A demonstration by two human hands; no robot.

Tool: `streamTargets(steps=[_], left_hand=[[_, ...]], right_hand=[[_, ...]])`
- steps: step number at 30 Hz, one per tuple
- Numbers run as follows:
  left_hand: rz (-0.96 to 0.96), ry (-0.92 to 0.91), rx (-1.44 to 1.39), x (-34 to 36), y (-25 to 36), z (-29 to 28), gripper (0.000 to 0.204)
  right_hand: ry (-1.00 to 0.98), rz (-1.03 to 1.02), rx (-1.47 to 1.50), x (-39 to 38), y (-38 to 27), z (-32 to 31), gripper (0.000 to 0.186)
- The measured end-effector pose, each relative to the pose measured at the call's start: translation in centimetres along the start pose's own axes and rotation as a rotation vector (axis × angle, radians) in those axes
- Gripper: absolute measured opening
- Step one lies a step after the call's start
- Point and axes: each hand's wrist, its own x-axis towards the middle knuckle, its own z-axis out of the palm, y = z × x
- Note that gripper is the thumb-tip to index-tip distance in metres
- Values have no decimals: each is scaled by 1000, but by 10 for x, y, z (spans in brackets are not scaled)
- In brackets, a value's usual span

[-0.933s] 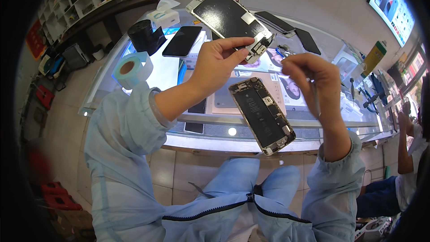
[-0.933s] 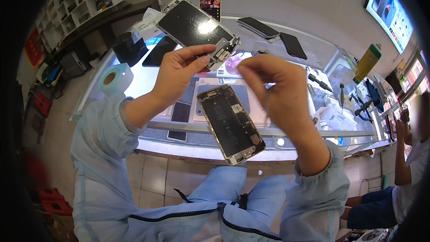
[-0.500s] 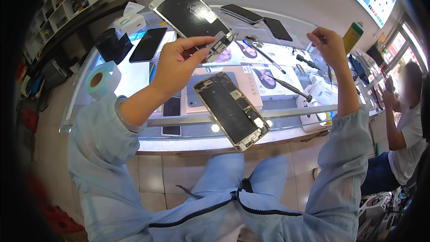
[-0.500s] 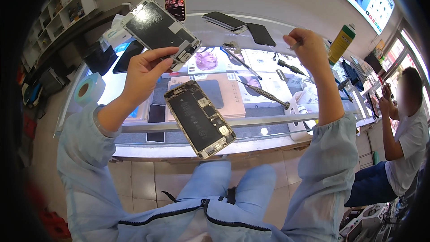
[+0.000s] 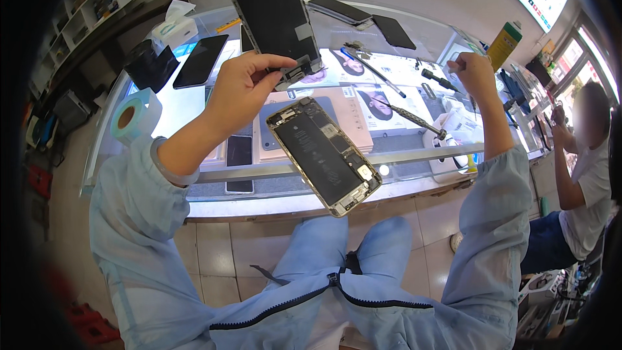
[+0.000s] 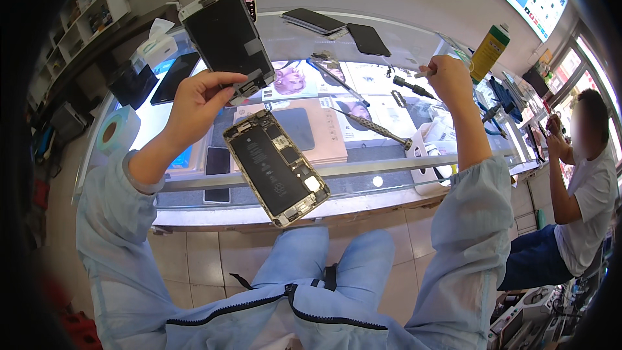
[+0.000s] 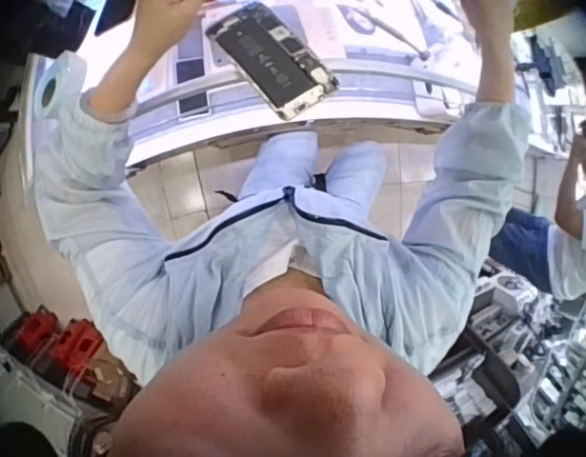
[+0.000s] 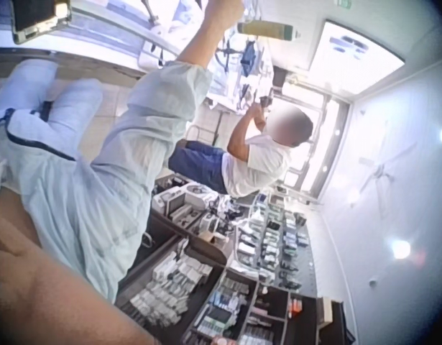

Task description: The person disassembles a smartphone by removing screws and detaching internal components. They use a screwdriver and tweezers to carefully lift and separate parts, including the battery and display assembly.

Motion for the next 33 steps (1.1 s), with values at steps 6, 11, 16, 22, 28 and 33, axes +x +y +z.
streamTargets(steps=[6,11,16,22,28,33], left_hand=[[41,0,34,0,-1,2,25],[90,6,34,0,-4,4,25],[140,0,18,0,-6,3,25],[148,-23,-24,-3,5,5,25],[247,-52,93,-3,11,-2,16],[386,-82,269,-3,6,-3,18]], right_hand=[[74,-28,39,5,5,5,16],[117,-25,227,9,10,13,17],[154,-8,571,15,-7,11,24],[-37,-395,911,5,-83,-13,23],[-214,-569,1000,-15,-151,-31,47],[-9,-633,1160,-29,-172,-40,35]])
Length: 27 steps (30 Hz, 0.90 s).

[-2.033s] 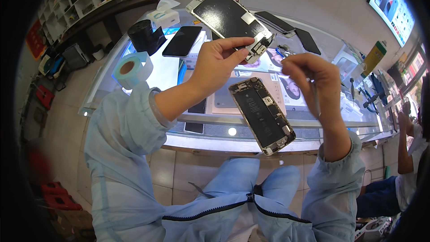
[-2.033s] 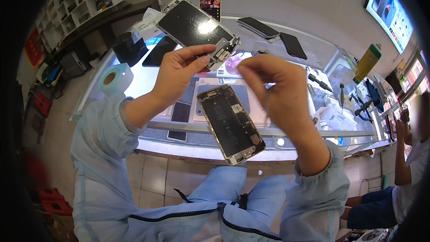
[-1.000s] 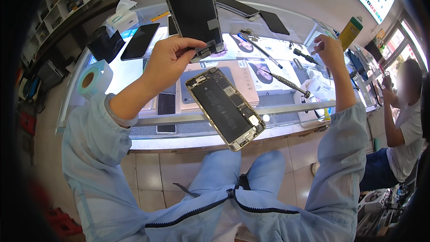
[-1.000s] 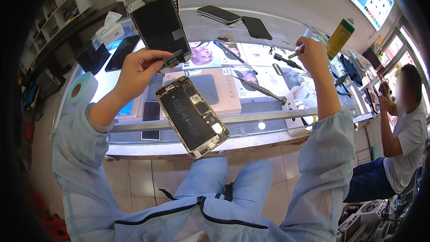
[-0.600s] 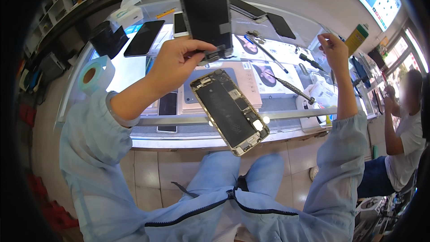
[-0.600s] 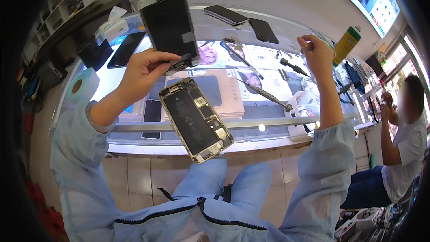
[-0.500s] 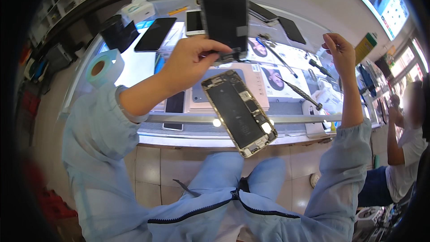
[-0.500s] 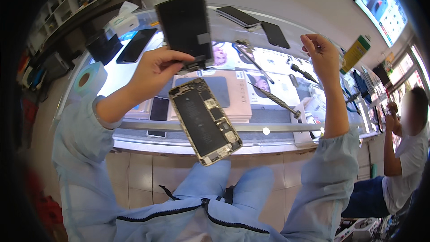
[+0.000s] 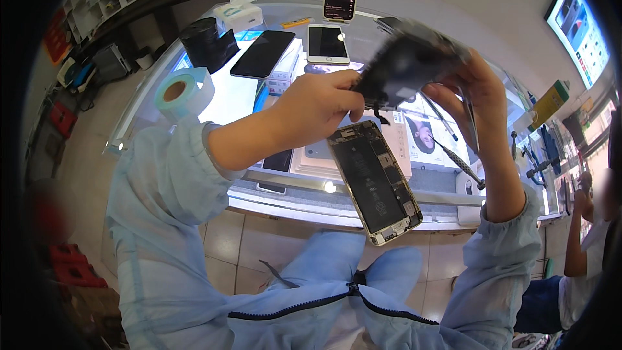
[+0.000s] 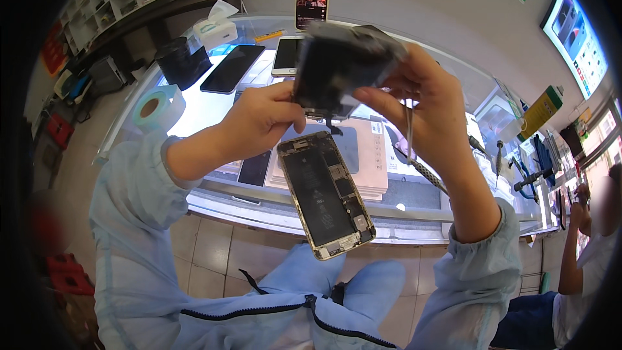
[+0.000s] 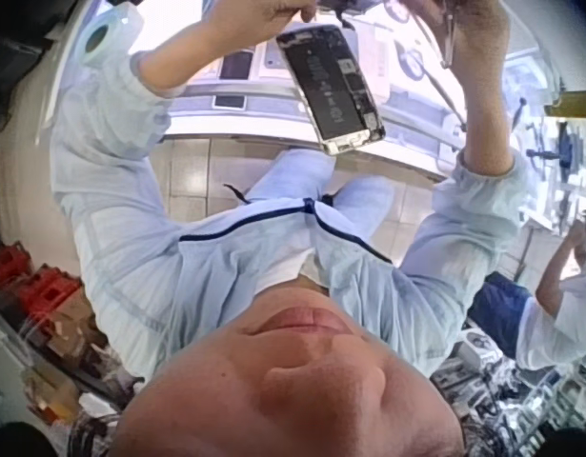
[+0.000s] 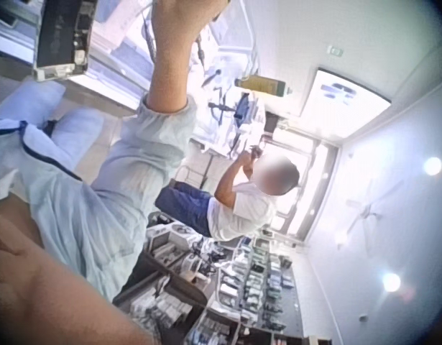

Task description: The person disassembles a smartphone by removing screws and detaching internal components. They use a screwdriver and tweezers to carefully lift and separate parts, including the battery and display assembly.

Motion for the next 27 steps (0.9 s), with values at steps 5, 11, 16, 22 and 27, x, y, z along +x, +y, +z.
streamTargets(steps=[5,11,16,22,27], left_hand=[[-36,247,-39,2,-7,6,19],[-751,197,-1104,8,-8,-4,30],[-763,131,-1237,5,2,1,27],[-939,328,-1139,7,-45,-22,22],[-984,334,-665,2,-87,-83,27]], right_hand=[[158,-247,-220,-13,-3,-1,15],[100,-710,-603,-16,-7,4,20],[-61,-827,-640,-17,3,24,27],[-7,-564,-624,-14,24,31,32],[-19,-370,-574,-23,24,26,32]])
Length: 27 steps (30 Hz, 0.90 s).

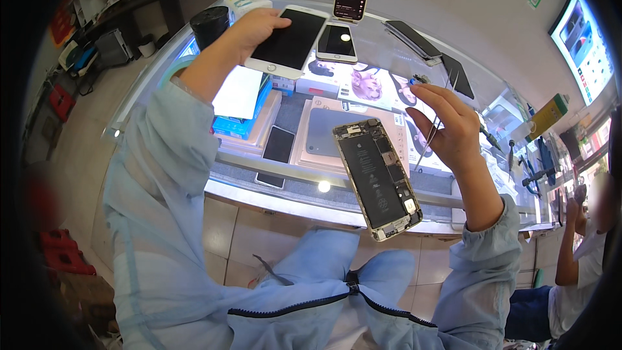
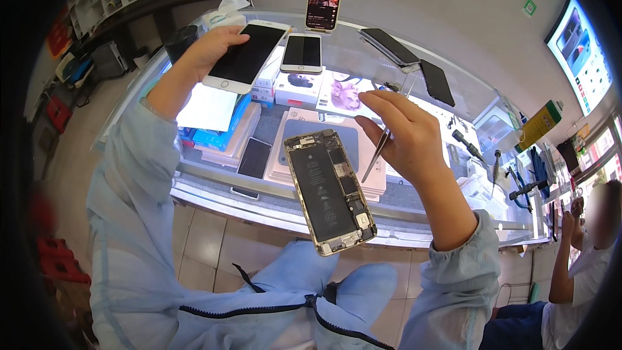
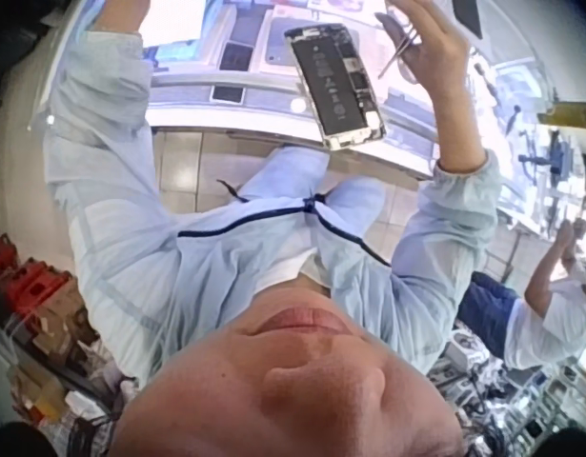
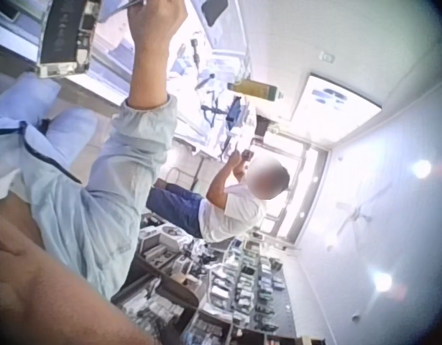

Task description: The person disassembles a smartphone by removing screws and detaching internal components. They use a screwdriver and tweezers to carefully lift and separate parts, including the battery and display assembly.

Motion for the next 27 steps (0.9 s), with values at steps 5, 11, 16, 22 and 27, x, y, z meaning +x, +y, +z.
streamTargets(steps=[5,11,16,22,27], left_hand=[[18,77,596,14,-11,-22,31],[62,54,677,13,-23,-20,39],[150,145,1013,15,-27,-19,42],[256,219,1353,8,-21,-14,45],[308,247,1366,3,-22,-8,45]], right_hand=[[-25,42,41,-2,-7,-1,27],[-31,38,59,-4,-6,-2,26],[-66,81,87,-4,-8,-2,24],[-75,121,112,-6,-3,-1,24],[-50,168,192,-8,2,-1,20]])
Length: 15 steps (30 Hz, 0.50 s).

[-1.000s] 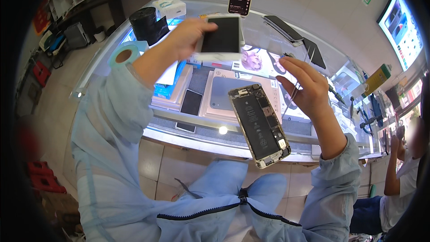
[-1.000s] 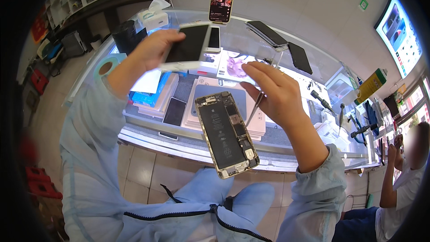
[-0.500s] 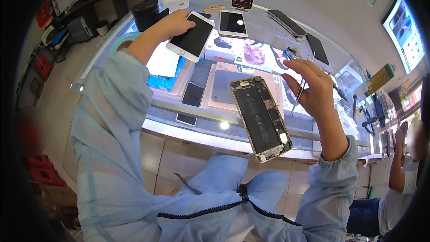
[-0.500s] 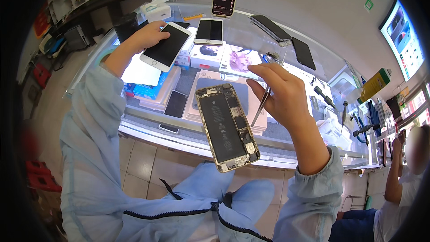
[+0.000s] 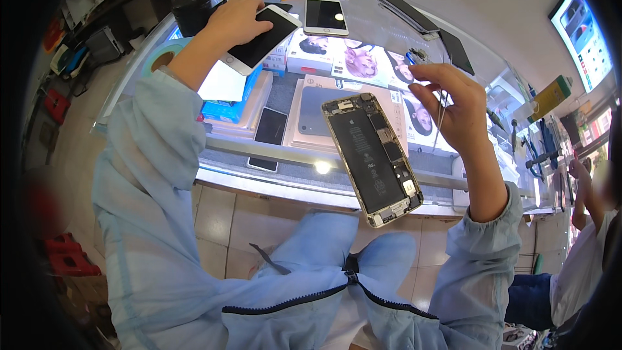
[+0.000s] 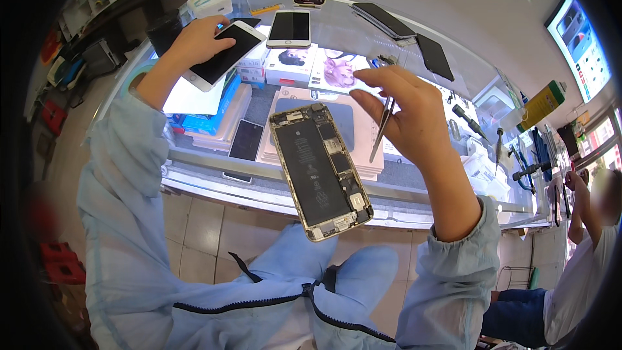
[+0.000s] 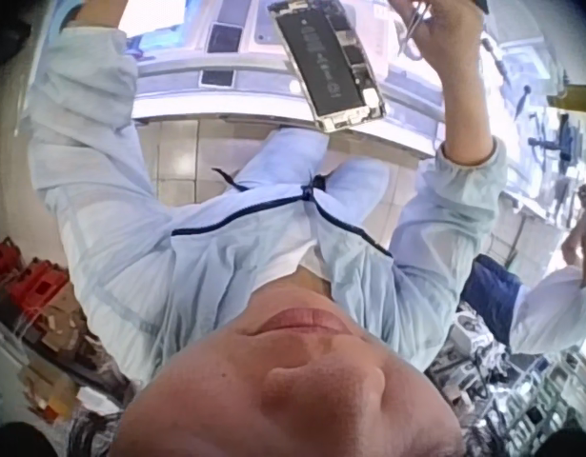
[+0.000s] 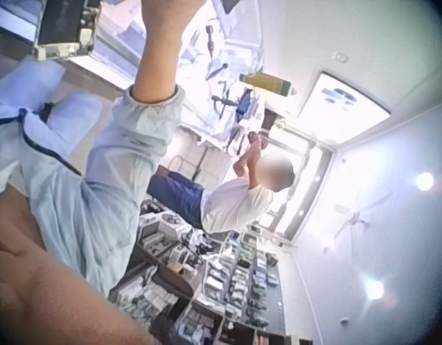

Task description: The person disassembles a smartphone by removing screws and detaching internal components. They use a screwdriver and tweezers to carefully lift and separate parts, including the battery and display assembly.

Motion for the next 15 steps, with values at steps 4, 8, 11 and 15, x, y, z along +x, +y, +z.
streamTargets(steps=[4,8,11,15], left_hand=[[13,-19,0,1,-6,7,46],[33,-51,-3,4,-5,9,47],[107,-24,-32,-1,3,7,47],[361,116,-303,-32,47,0,47]], right_hand=[[5,135,224,-1,3,-2,26],[60,230,452,-2,1,-5,53],[99,242,550,-3,4,-3,61],[18,174,641,-4,16,-1,56]])
